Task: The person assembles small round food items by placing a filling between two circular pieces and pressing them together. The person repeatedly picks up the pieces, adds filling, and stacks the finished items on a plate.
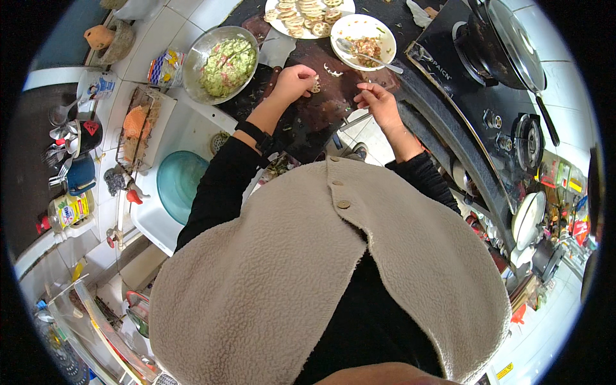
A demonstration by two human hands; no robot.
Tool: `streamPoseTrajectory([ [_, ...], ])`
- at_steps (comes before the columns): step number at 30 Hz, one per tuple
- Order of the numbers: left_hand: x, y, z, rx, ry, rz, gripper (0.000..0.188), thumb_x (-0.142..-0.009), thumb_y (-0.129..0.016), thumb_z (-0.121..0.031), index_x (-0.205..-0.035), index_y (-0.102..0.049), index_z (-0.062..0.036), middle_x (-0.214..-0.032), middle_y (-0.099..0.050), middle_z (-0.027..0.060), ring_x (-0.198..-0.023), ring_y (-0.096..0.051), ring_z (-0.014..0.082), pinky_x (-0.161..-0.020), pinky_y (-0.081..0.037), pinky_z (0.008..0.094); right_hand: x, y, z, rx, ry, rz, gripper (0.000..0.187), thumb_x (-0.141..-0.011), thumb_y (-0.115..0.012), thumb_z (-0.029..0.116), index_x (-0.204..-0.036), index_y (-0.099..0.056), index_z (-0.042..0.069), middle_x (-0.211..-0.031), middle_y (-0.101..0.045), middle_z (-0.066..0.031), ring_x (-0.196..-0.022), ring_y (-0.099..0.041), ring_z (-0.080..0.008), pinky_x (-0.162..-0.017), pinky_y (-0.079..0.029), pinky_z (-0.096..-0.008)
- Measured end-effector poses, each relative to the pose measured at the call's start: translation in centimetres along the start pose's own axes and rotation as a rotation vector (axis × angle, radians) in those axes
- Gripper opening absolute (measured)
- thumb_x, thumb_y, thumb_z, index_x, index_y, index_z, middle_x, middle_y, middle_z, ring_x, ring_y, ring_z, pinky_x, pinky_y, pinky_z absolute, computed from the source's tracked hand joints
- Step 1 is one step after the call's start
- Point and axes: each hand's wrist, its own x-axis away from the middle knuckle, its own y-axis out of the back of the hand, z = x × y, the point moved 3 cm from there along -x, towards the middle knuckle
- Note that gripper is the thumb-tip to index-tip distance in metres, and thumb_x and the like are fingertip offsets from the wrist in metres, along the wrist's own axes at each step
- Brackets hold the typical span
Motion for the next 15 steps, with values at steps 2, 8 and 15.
streamPoseTrajectory([
  [2, -0.3, 0.2, 0.0, 0.067, -0.007, -0.02, 0.022, -0.085, -0.064, -0.013, -0.102, -0.063, 0.0016, -0.092, -0.066, 0.0064, -0.075, -0.064, 0.0147, -0.058, -0.056, 0.0289, 0.1, 0.4, -0.1, -0.004, -0.029, -0.042, 0.02, -0.092, -0.051, 0.007, -0.109, -0.059, -0.001, -0.081, -0.066, -0.0089, -0.065, -0.06, -0.0127, -0.062, -0.049, -0.024],
  [8, -1.7, 1.7, 0.2, -0.136, -0.102, -0.108, 0.019, -0.089, -0.058, -0.008, -0.104, -0.064, 0.0005, -0.094, -0.067, 0.0065, -0.077, -0.064, 0.0145, -0.066, -0.052, 0.0263, -0.5, 2.1, 0.1, -0.143, 0.024, -0.246, 0.029, -0.093, -0.051, 0.014, -0.12, -0.052, 0.004, -0.09, -0.067, -0.0065, -0.069, -0.059, -0.0092, -0.057, -0.041, -0.0199],
  [15, -2.6, 1.9, 0.1, -0.075, -0.134, -0.03, 0.007, -0.091, -0.054, -0.006, -0.094, -0.055, 0.0001, -0.088, -0.064, 0.0063, -0.08, -0.065, 0.0156, -0.069, -0.05, 0.0268, -3.1, 3.8, 2.9, -0.219, 0.136, -0.344, 0.027, -0.088, -0.06, 0.01, -0.113, -0.054, 0.003, -0.083, -0.066, -0.0066, -0.063, -0.059, -0.0097, -0.05, -0.042, -0.0209],
])
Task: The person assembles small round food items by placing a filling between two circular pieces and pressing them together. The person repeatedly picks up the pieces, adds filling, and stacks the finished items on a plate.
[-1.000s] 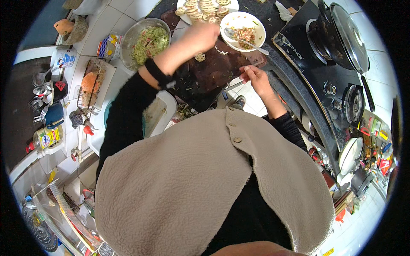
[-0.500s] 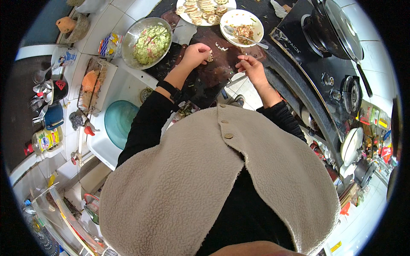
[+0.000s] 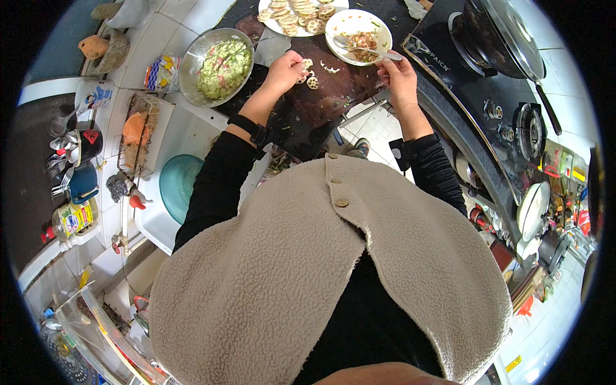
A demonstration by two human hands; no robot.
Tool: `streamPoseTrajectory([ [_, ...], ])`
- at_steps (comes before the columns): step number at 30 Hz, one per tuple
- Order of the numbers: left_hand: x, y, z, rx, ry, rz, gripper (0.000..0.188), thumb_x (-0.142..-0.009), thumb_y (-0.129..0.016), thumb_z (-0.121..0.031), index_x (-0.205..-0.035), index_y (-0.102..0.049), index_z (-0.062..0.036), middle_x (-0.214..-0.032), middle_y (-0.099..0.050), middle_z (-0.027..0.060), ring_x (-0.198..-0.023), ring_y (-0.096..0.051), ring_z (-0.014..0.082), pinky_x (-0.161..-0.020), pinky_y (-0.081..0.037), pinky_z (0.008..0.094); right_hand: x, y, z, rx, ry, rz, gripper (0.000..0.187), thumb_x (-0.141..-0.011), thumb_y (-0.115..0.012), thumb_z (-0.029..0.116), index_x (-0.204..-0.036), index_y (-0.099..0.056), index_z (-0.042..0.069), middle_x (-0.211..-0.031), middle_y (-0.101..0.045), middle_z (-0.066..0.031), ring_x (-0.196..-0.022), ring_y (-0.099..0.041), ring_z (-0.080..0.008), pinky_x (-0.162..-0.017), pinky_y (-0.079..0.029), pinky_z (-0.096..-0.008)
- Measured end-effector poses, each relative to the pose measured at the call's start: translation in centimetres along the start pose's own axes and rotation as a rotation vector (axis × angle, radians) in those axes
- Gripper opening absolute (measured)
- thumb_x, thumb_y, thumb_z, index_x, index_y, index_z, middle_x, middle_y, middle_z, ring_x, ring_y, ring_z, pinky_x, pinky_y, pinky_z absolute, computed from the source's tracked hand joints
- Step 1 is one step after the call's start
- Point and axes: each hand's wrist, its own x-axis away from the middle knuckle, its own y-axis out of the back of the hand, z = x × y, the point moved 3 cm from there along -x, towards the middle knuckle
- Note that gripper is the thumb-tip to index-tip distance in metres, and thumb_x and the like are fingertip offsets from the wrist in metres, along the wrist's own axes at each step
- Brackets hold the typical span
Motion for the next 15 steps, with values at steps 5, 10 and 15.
streamPoseTrajectory([
  [5, -0.3, 0.9, -1.0, 0.081, 0.027, 0.032, 0.009, -0.091, -0.055, -0.008, -0.096, -0.057, -0.002, -0.087, -0.063, 0.0058, -0.081, -0.066, 0.0168, -0.068, -0.051, 0.0278, -0.7, -1.3, 1.0, 0.063, 0.103, 0.023, 0.018, -0.088, -0.062, 0.013, -0.103, -0.061, 0.003, -0.08, -0.065, -0.0045, -0.061, -0.056, -0.0074, -0.053, -0.044, -0.0205],
  [10, 0.4, 0.9, -2.3, 0.229, 0.164, -0.027, 0.015, -0.089, -0.059, -0.016, -0.1, -0.059, -0.0054, -0.093, -0.066, 0.0069, -0.082, -0.066, 0.0162, -0.067, -0.052, 0.0285, -2.1, -3.0, 1.4, 0.109, 0.176, 0.141, 0.022, -0.088, -0.063, 0.015, -0.106, -0.062, 0.003, -0.08, -0.066, -0.0058, -0.062, -0.058, -0.0089, -0.058, -0.048, -0.0227],
  [15, 0.8, 0.6, -2.5, 0.337, 0.307, -0.029, 0.018, -0.087, -0.06, -0.01, -0.103, -0.059, -0.0032, -0.092, -0.066, 0.0089, -0.079, -0.064, 0.0159, -0.063, -0.052, 0.0275, -2.0, -3.1, 1.6, 0.25, 0.192, 0.154, 0.021, -0.091, -0.058, 0.014, -0.11, -0.06, 0.004, -0.082, -0.066, -0.0051, -0.066, -0.056, -0.008, -0.061, -0.045, -0.0208],
])
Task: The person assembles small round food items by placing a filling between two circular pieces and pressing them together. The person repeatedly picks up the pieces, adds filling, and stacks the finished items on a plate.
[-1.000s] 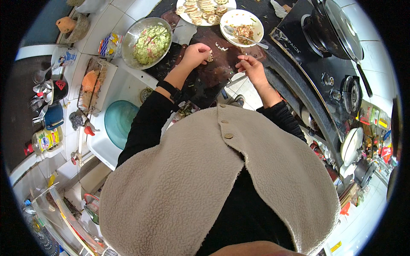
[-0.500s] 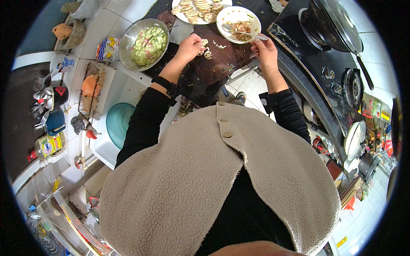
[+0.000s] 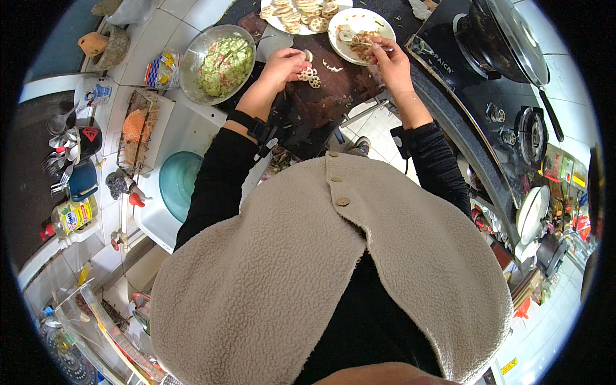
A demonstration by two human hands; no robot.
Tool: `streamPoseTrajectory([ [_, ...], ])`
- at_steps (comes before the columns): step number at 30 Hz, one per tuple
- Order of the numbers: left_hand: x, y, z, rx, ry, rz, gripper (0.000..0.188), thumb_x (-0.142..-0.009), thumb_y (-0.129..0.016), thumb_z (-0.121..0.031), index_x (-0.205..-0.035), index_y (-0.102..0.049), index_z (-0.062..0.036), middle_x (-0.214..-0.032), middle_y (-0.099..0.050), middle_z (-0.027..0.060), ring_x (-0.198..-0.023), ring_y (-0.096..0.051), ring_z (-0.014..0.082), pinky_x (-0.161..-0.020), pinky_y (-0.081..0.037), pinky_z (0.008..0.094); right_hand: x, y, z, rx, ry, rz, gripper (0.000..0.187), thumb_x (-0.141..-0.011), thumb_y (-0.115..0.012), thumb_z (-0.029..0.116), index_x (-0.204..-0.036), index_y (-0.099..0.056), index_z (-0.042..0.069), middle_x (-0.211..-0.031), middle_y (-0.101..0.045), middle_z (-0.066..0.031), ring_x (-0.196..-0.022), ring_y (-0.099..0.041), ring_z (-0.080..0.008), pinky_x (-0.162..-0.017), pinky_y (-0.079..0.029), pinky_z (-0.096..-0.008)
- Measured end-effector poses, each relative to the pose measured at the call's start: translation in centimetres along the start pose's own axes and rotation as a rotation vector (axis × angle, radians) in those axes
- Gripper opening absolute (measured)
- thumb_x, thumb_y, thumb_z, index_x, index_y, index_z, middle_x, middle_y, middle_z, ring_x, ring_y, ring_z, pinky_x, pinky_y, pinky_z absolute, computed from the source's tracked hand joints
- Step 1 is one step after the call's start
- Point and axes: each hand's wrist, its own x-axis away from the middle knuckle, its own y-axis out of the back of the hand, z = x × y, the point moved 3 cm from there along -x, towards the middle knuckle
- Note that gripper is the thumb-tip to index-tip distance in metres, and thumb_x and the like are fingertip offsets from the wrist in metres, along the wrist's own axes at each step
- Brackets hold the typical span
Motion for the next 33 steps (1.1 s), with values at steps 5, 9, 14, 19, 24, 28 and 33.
streamPoseTrajectory([
  [5, -0.7, -0.1, 0.9, -0.476, -0.121, -0.003, 0.041, -0.07, -0.056, 0.008, -0.109, -0.061, -0.002, -0.09, -0.064, 0.0074, -0.077, -0.058, 0.015, -0.064, -0.046, 0.0251, 0.7, 0.5, 0.6, 0.109, 0.042, -0.025, 0.019, -0.092, -0.056, 0.015, -0.108, -0.061, 0.005, -0.083, -0.066, -0.0064, -0.07, -0.059, -0.0109, -0.065, -0.047, -0.0238],
  [9, -0.9, 0.1, 0.6, -0.493, -0.217, 0.005, 0.039, -0.068, -0.056, 0.009, -0.106, -0.062, -0.0018, -0.082, -0.056, 0.0021, -0.074, -0.055, 0.0133, -0.066, -0.046, 0.0254, 1.1, 1.5, 1.5, 0.315, 0.229, -0.08, 0.017, -0.09, -0.056, 0.016, -0.103, -0.062, 0.008, -0.086, -0.067, -0.0129, -0.075, -0.066, -0.0218, -0.067, -0.051, -0.0308],
  [14, -0.4, -0.1, 0.4, -0.086, -0.124, 0.02, 0.034, -0.07, -0.056, 0.013, -0.102, -0.063, 0.0, -0.078, -0.05, -0.0002, -0.072, -0.055, 0.0133, -0.065, -0.051, 0.0279, 1.5, 2.1, 2.2, 0.544, 0.424, -0.116, 0.017, -0.086, -0.062, 0.019, -0.099, -0.062, 0.008, -0.091, -0.066, -0.0133, -0.08, -0.066, -0.0306, -0.07, -0.052, -0.0356],
  [19, -0.8, -2.3, 0.9, 0.106, 0.014, 0.052, 0.015, -0.077, -0.053, 0.011, -0.089, -0.059, 0.0025, -0.092, -0.061, 0.0133, -0.083, -0.063, 0.0257, -0.074, -0.059, 0.0408, 1.1, 0.7, 2.8, 0.639, 0.482, -0.017, 0.014, -0.086, -0.061, 0.016, -0.098, -0.063, 0.008, -0.094, -0.065, -0.0145, -0.081, -0.065, -0.0314, -0.071, -0.052, -0.0366],
  [24, 0.2, -4.2, 1.1, 0.222, 0.08, 0.148, 0.007, -0.082, -0.051, 0.005, -0.087, -0.048, 0.0001, -0.085, -0.062, 0.0183, -0.079, -0.067, 0.0354, -0.069, -0.059, 0.0416, 3.0, 2.9, 4.2, 0.667, 0.631, 0.004, 0.013, -0.085, -0.059, 0.009, -0.098, -0.062, 0.007, -0.091, -0.063, -0.0126, -0.082, -0.063, -0.0315, -0.069, -0.052, -0.0375],
  [28, 1.2, -4.9, 1.0, 0.309, 0.123, 0.199, 0.01, -0.083, -0.053, 0.0, -0.089, -0.044, -0.0025, -0.084, -0.064, 0.0201, -0.08, -0.067, 0.0391, -0.069, -0.059, 0.0442, 4.2, 4.0, 4.4, 0.726, 0.638, 0.056, 0.012, -0.085, -0.059, 0.007, -0.097, -0.061, 0.006, -0.086, -0.061, -0.0116, -0.08, -0.062, -0.0306, -0.068, -0.051, -0.037],
  [33, 1.2, -5.1, 0.9, 0.416, 0.084, 0.17, 0.009, -0.081, -0.054, 0.0, -0.087, -0.05, -0.0045, -0.086, -0.064, 0.0206, -0.086, -0.066, 0.0394, -0.071, -0.058, 0.0455, 4.8, 4.8, 4.6, 0.67, 0.646, 0.155, 0.014, -0.085, -0.058, 0.007, -0.098, -0.062, 0.006, -0.091, -0.063, -0.0118, -0.083, -0.062, -0.0309, -0.072, -0.052, -0.0367],
])
